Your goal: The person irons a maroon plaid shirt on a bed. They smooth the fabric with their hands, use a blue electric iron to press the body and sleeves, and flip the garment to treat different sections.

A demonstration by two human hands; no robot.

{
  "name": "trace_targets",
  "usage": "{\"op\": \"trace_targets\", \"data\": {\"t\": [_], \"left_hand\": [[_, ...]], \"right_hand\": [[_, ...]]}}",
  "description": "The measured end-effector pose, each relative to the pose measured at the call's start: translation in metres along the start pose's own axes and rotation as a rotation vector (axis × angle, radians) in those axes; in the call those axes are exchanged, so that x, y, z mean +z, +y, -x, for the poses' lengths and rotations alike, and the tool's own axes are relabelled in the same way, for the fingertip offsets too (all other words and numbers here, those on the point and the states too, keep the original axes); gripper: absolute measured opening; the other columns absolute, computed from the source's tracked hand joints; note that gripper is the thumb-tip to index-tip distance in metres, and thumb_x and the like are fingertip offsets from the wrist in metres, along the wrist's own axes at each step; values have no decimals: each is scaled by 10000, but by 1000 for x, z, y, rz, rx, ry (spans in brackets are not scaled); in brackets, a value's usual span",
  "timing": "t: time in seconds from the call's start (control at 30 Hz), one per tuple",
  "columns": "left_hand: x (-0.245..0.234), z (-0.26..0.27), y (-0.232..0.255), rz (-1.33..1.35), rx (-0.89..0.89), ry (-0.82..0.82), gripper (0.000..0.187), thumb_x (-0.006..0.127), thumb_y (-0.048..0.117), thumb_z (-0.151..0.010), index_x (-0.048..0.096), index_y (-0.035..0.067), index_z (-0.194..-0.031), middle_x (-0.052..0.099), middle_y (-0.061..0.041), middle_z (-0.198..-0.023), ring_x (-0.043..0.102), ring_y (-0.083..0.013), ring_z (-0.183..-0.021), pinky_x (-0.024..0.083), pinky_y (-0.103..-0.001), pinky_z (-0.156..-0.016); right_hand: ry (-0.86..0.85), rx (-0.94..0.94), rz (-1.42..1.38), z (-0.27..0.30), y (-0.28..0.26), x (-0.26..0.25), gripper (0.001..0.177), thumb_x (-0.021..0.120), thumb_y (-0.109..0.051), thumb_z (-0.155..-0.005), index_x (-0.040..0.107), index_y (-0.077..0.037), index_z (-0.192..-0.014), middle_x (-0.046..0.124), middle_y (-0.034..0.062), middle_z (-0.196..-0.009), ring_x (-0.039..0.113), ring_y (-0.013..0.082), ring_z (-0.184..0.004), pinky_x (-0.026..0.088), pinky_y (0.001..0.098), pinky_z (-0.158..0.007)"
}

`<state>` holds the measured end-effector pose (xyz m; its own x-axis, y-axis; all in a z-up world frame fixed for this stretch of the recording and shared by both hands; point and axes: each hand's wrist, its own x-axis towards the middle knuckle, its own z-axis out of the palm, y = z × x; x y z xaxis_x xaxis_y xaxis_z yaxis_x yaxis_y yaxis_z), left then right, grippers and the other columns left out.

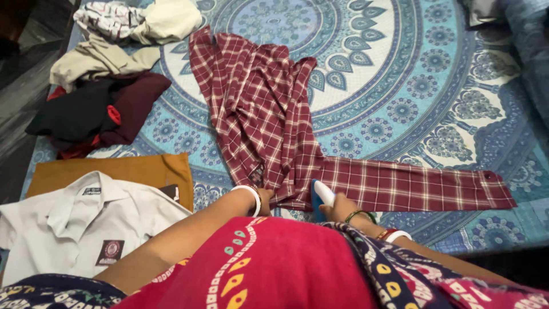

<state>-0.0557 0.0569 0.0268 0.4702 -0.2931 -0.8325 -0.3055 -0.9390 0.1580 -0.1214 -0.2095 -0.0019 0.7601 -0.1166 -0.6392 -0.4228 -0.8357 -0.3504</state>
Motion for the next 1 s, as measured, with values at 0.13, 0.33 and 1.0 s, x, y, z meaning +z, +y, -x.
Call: {"op": "trace_targets", "data": {"t": [0.13,0.33,1.0], "left_hand": [[1,-1,8,-48,-17,14,1025,836,499,-744,364,95,-1559,463,-172,-1536,499,-364,-1384,460,-481,-1112],[-13,10,29,-89,-74,-52,997,853,510,-697,480,60,-1505,584,-191,-1459,618,-366,-1287,532,-491,-1043],[-44,-5,70,70,-225,-188,883,871,581,-625,706,36,-1299,705,-158,-1317,717,-295,-1151,568,-427,-982]], "right_hand": [[70,159,-19,39,-14,-68,534,613,-439,-981,568,-79,-1373,713,236,-1231,723,367,-1127,559,478,-979],[297,330,-78,19,77,-136,553,655,-428,-982,569,-50,-1378,698,268,-1239,684,413,-1166,521,523,-998],[479,351,-151,15,215,-223,571,696,-396,-970,638,58,-1313,686,345,-1213,670,482,-1143,518,525,-987]]}}
